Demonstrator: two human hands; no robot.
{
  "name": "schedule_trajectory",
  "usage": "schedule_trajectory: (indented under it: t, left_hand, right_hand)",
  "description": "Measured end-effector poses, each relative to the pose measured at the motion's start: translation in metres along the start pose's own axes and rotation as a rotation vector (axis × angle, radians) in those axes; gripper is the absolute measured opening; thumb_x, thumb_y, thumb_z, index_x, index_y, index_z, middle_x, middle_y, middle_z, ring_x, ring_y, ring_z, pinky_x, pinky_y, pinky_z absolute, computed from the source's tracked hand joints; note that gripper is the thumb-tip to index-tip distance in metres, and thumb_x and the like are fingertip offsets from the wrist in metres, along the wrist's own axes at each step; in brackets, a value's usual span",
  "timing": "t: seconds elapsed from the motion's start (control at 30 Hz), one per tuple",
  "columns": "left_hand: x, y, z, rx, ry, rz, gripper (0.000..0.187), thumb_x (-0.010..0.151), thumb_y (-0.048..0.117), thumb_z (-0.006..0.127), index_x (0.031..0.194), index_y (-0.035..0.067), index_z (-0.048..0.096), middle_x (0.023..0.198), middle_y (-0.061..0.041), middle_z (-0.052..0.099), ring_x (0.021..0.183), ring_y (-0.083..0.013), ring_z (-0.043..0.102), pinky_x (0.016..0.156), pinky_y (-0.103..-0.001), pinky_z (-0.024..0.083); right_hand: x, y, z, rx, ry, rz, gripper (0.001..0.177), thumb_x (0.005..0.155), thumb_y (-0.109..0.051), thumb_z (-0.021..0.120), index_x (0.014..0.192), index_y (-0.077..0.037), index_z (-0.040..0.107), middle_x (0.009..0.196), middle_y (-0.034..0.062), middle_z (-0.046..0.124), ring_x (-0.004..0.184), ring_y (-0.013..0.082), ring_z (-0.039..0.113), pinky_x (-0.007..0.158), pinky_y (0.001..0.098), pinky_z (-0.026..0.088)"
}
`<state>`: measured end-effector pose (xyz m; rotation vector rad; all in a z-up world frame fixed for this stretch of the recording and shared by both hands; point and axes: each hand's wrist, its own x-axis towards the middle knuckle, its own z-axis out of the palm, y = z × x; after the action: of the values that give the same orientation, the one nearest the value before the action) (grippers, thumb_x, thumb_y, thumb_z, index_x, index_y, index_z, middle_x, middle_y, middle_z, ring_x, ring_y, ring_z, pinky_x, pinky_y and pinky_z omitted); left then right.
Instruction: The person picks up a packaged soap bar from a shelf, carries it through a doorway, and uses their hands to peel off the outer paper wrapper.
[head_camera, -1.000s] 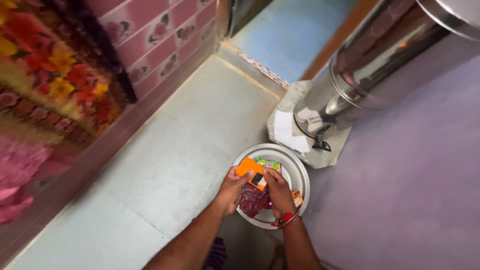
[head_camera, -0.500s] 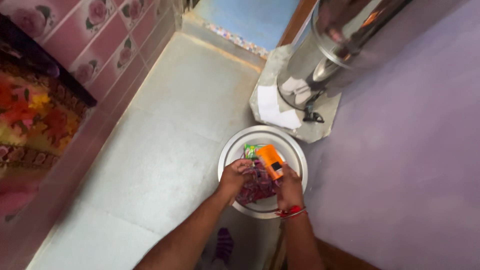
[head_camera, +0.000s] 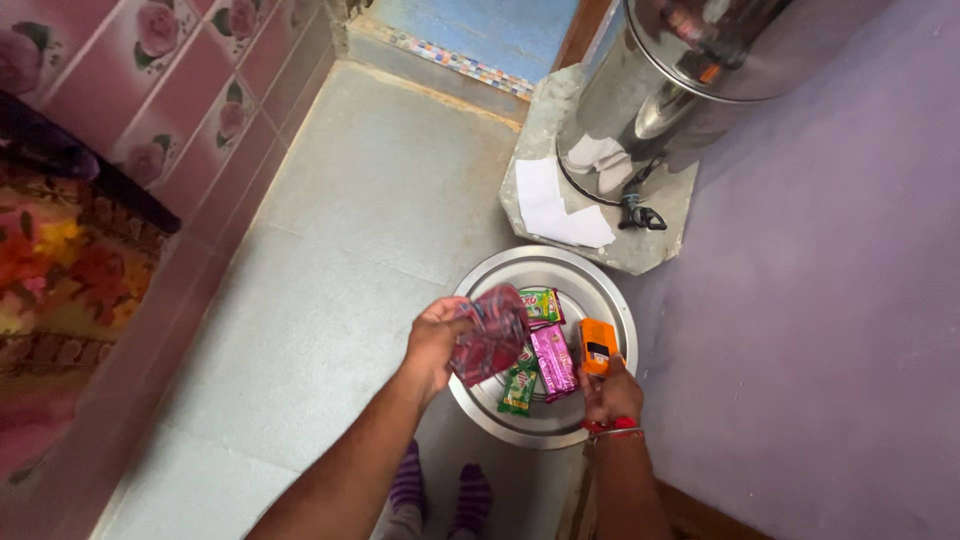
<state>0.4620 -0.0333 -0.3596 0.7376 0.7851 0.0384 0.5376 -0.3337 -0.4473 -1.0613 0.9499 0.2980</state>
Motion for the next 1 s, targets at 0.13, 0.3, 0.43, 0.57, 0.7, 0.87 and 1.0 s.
schedule_trajectory:
  t: [0.13, 0.3, 0.43, 0.57, 0.7, 0.87, 1.0]
  left_hand:
    - [0.031, 0.005, 0.005, -0.029, 0.048, -0.035, 0.032, 0.085, -0.013, 0.058, 0.114, 0.0, 0.063, 0.1, -0.013, 0.073, 0.081, -0.0216, 0.073, 0.07, -0.034, 0.064]
    - [0.058, 0.0, 0.015, 0.025, 0.013, -0.036, 0.033, 0.091, -0.005, 0.068, 0.123, 0.0, 0.06, 0.102, -0.01, 0.071, 0.083, -0.0212, 0.068, 0.068, -0.035, 0.058]
    - [0.072, -0.001, 0.024, 0.061, 0.066, -0.256, 0.046, 0.095, 0.01, 0.067, 0.134, 0.007, 0.043, 0.115, -0.013, 0.067, 0.097, -0.0277, 0.07, 0.081, -0.045, 0.062]
    - [0.074, -0.008, 0.018, 0.274, 0.046, -0.276, 0.056, 0.092, 0.024, 0.072, 0.137, 0.012, 0.042, 0.129, -0.007, 0.058, 0.122, -0.0298, 0.054, 0.095, -0.052, 0.052]
    - [0.069, -0.012, 0.006, 0.396, 0.04, -0.242, 0.057, 0.086, 0.033, 0.076, 0.132, 0.013, 0.049, 0.129, -0.009, 0.059, 0.128, -0.0288, 0.05, 0.097, -0.047, 0.049]
    - [0.061, -0.006, -0.013, 0.424, 0.074, -0.177, 0.051, 0.087, 0.033, 0.075, 0.128, 0.011, 0.053, 0.115, -0.008, 0.065, 0.107, -0.0212, 0.057, 0.088, -0.039, 0.049]
    - [0.056, 0.002, -0.025, 0.487, 0.104, -0.132, 0.044, 0.089, 0.032, 0.075, 0.122, 0.009, 0.057, 0.105, -0.006, 0.065, 0.098, -0.0173, 0.059, 0.086, -0.036, 0.051]
  right_hand:
    - [-0.001, 0.0, 0.013, -0.012, -0.033, -0.025, 0.039, 0.104, -0.03, 0.053, 0.13, -0.001, 0.056, 0.113, 0.014, 0.065, 0.098, 0.0277, 0.066, 0.089, 0.0438, 0.057]
    - [-0.005, 0.002, 0.024, -0.137, -0.089, -0.126, 0.038, 0.106, -0.029, 0.051, 0.12, 0.007, 0.057, 0.107, 0.0165, 0.065, 0.094, 0.0259, 0.067, 0.082, 0.0387, 0.058]
    - [-0.003, 0.005, 0.029, -0.149, -0.024, -0.051, 0.031, 0.103, -0.025, 0.053, 0.12, 0.0, 0.06, 0.104, 0.0122, 0.063, 0.087, 0.0221, 0.065, 0.076, 0.0343, 0.059]
    - [0.003, 0.01, 0.02, -0.161, -0.041, -0.047, 0.033, 0.103, -0.028, 0.053, 0.121, -0.002, 0.062, 0.105, 0.012, 0.066, 0.085, 0.0209, 0.066, 0.072, 0.0311, 0.058]
    - [0.004, 0.008, 0.016, -0.157, -0.057, -0.024, 0.037, 0.102, -0.033, 0.051, 0.123, -0.004, 0.061, 0.104, 0.0074, 0.07, 0.086, 0.018, 0.07, 0.072, 0.0284, 0.058]
    - [0.025, 0.01, -0.001, -0.536, 0.148, -0.339, 0.037, 0.099, -0.03, 0.058, 0.104, 0.005, 0.071, 0.087, 0.0151, 0.073, 0.074, 0.0262, 0.068, 0.067, 0.0391, 0.052]
    - [0.066, 0.009, -0.037, -1.108, 0.33, -0.823, 0.04, 0.096, -0.028, 0.062, 0.092, 0.009, 0.075, 0.088, 0.0278, 0.072, 0.083, 0.0415, 0.066, 0.078, 0.0488, 0.05]
